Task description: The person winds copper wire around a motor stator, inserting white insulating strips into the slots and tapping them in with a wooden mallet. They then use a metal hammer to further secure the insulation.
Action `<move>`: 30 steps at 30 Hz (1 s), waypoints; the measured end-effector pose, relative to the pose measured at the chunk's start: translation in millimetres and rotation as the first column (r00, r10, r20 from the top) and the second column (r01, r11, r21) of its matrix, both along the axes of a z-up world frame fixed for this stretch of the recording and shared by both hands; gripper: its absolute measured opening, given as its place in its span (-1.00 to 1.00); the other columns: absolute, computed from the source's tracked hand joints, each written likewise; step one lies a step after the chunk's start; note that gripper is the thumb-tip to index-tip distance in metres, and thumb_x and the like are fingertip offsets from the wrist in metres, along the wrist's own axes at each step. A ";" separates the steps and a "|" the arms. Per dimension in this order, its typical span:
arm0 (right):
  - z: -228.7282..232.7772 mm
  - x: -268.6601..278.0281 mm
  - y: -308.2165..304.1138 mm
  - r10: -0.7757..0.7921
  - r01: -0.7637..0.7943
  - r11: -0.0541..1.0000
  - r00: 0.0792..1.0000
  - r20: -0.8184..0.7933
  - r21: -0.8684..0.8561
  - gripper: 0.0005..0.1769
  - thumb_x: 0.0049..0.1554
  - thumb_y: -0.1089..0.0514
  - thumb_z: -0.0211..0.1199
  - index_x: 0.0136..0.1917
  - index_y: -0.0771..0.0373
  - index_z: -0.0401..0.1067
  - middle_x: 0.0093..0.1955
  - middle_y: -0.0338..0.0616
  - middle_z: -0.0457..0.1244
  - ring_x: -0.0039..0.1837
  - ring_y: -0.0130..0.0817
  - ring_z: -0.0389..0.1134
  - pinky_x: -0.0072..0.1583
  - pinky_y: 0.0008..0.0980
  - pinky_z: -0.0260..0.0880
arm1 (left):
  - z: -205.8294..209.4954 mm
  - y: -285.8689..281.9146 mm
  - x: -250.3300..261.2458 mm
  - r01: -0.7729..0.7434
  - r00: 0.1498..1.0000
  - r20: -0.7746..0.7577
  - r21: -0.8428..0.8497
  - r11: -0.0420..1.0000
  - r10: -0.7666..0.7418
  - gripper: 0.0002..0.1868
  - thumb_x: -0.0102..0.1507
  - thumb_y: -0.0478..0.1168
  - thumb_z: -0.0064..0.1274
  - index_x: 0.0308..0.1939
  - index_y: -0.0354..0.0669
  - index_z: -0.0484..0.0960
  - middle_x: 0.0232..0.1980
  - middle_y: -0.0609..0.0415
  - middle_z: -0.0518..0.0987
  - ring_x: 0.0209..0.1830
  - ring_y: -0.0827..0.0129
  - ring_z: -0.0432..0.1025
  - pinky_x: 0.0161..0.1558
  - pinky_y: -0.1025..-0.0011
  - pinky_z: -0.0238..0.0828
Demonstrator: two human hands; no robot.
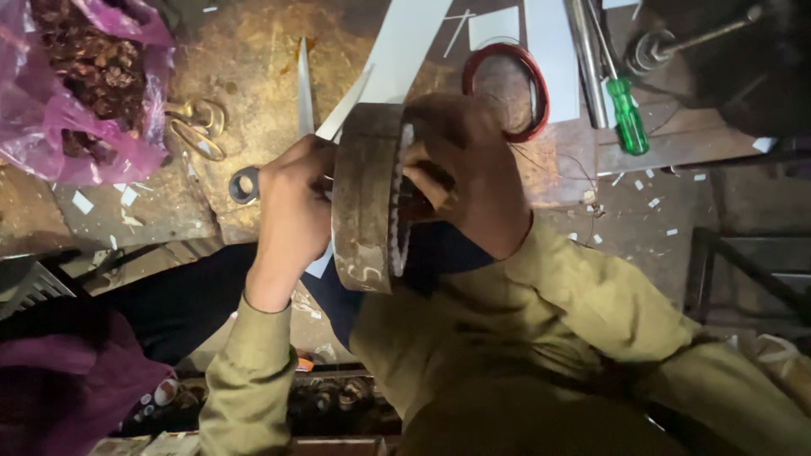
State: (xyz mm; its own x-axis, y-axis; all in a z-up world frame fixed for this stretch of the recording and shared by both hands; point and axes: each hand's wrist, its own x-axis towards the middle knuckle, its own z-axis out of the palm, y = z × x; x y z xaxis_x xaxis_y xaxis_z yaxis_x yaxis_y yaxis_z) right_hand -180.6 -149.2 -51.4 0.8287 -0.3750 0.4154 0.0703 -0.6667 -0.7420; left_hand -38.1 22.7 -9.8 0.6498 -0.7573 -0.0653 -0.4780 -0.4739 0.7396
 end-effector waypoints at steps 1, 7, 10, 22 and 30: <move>-0.3 -1.9 -0.1 -0.029 0.029 1.000 1.000 -0.007 -0.002 -0.75 -0.02 0.22 0.53 -0.10 0.28 0.52 0.21 0.04 0.24 0.20 0.06 0.30 0.17 -0.02 0.33 | -1.5 1.2 -0.4 0.031 0.998 0.060 -0.016 0.999 -0.030 -0.79 0.11 -0.41 0.15 -0.18 -0.42 0.63 -0.21 -0.18 0.58 -0.31 0.05 0.57 -0.30 0.33 0.48; -8.3 -9.3 2.0 0.142 -0.133 0.983 0.988 0.062 -0.129 -0.75 0.15 0.10 0.51 0.05 0.20 0.57 0.03 -0.15 0.30 0.08 -0.15 0.36 0.06 -0.16 0.35 | -9.4 13.8 -0.4 0.061 0.992 0.119 -0.099 0.993 -0.049 -0.83 0.15 -0.45 0.20 -0.22 -0.46 0.56 -0.21 -0.11 0.56 -0.26 0.20 0.54 -0.20 0.36 0.41; -13.8 -4.0 2.0 0.198 -0.187 0.950 0.980 0.017 -0.249 -0.75 0.18 0.07 0.41 0.08 0.21 0.56 0.01 -0.15 0.31 0.05 -0.18 0.38 0.02 -0.18 0.37 | -14.9 15.7 -3.3 0.079 0.991 0.118 -0.129 0.989 -0.063 -0.82 0.16 -0.43 0.21 -0.20 -0.45 0.57 -0.16 -0.12 0.58 -0.23 0.21 0.55 -0.19 0.38 0.41; -24.6 22.8 23.5 0.158 -0.226 0.859 0.970 -0.182 -0.460 -0.88 -0.04 0.13 0.26 -0.22 0.18 0.53 -0.09 -0.15 0.33 0.02 -0.18 0.40 0.01 -0.20 0.42 | 3.1 8.4 -5.7 0.221 0.949 0.240 -0.034 0.975 -0.206 -0.81 0.22 -0.44 0.10 -0.08 -0.42 0.62 -0.09 -0.19 0.60 -0.10 0.00 0.57 -0.12 0.30 0.48; -5.9 17.4 -9.3 0.172 -0.218 0.709 0.976 -0.135 -0.671 -0.67 -0.02 0.01 0.29 -0.04 0.22 0.50 -0.09 -0.16 0.34 0.01 -0.22 0.39 -0.06 -0.30 0.41 | 12.8 -3.9 1.4 0.233 0.971 0.067 -0.038 0.972 -0.230 -0.83 0.22 -0.38 0.06 -0.13 -0.42 0.59 -0.20 -0.17 0.59 -0.22 0.11 0.56 -0.20 0.32 0.42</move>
